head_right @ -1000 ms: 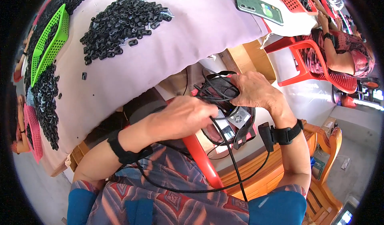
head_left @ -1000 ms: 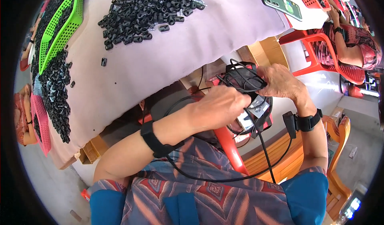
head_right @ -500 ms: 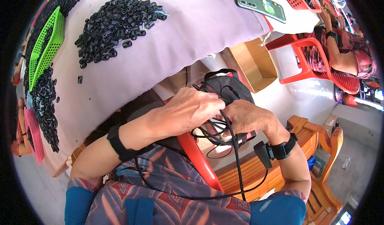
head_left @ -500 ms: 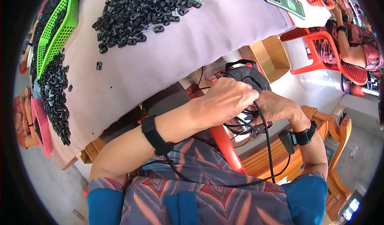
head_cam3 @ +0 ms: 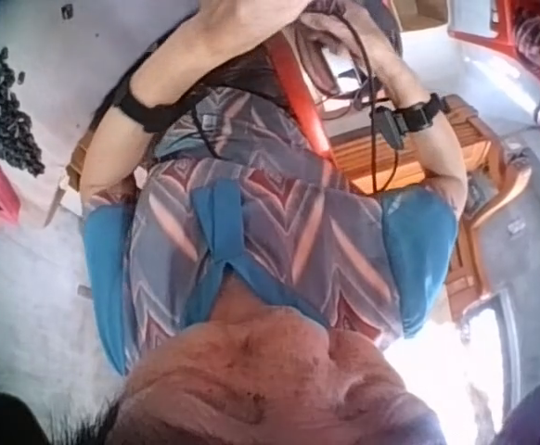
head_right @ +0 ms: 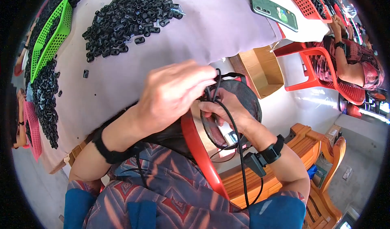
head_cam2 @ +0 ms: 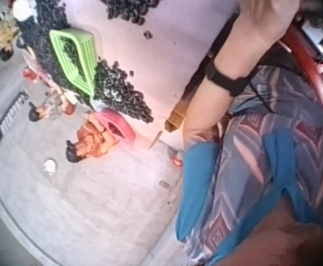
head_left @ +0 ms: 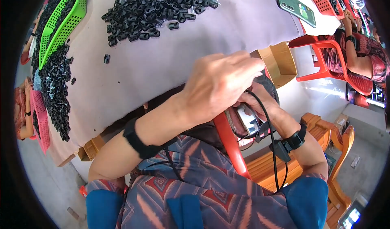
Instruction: Sorting and assembling small black plastic shoe components at a workstation.
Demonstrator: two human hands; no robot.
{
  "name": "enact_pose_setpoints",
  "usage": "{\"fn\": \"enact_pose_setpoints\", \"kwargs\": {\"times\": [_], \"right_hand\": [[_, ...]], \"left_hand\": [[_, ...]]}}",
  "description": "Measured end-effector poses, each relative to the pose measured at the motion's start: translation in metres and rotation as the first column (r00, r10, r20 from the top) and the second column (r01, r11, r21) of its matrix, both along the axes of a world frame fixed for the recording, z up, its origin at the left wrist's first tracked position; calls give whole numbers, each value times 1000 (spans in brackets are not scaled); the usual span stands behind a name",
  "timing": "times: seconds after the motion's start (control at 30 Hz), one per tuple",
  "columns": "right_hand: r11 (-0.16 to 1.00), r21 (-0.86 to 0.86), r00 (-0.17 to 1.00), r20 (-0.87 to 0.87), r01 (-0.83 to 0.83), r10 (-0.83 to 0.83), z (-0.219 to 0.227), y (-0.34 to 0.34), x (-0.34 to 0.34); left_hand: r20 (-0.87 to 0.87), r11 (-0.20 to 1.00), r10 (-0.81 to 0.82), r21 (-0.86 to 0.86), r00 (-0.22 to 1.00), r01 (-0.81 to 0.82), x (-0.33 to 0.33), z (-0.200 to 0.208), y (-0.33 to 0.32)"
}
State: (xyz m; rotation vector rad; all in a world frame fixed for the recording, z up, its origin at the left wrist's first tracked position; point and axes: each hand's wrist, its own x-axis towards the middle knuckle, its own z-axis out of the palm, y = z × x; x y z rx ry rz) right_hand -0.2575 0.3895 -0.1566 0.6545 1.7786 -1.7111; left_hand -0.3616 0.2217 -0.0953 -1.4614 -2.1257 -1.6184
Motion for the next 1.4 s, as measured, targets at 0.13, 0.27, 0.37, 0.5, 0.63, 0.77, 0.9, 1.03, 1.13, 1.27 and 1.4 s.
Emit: {"fn": "enact_pose_setpoints", "kwargs": {"times": [0.13,0.27,0.37,0.5,0.63,0.77,0.9,1.03,1.13,1.27,1.4], "right_hand": [[966,-104,968,114,236,-224,-13,-13,-7],[938,-252,971,51,237,-232,-13,-20,2],[887,-409,975,35,214,-219,-15,-13,20],[716,-660,949,-17,227,-316,-21,-7,32],[930,-319,973,-80,182,-217,-21,-20,26],[949,313,891,-439,27,119,-47,-21,20],[809,574,578,-619,-130,532,-47,-20,13],[938,256,931,-218,-235,293,-31,21,-6],[978,-56,976,-95,-202,196,-6,22,-34],[923,-34,899,-246,-383,363,0,-14,-52],[702,303,690,-167,-644,704,-4,-40,-66]], "left_hand": [[-82,988,155,41,985,-152,-1,10,-36],[49,974,220,-62,974,-217,3,25,-71],[-53,965,185,-179,981,-191,6,33,-97],[35,965,186,-192,982,-176,15,34,-120],[153,939,307,-210,940,-272,26,40,-137],[176,908,380,-257,908,-330,33,38,-155],[220,903,408,-238,886,-357,44,29,-165],[327,893,433,-280,840,-352,56,25,-170],[392,904,412,-287,822,-316,61,19,-171],[432,917,353,-337,830,-215,64,19,-171],[499,927,271,-364,823,-85,68,18,-174]]}}
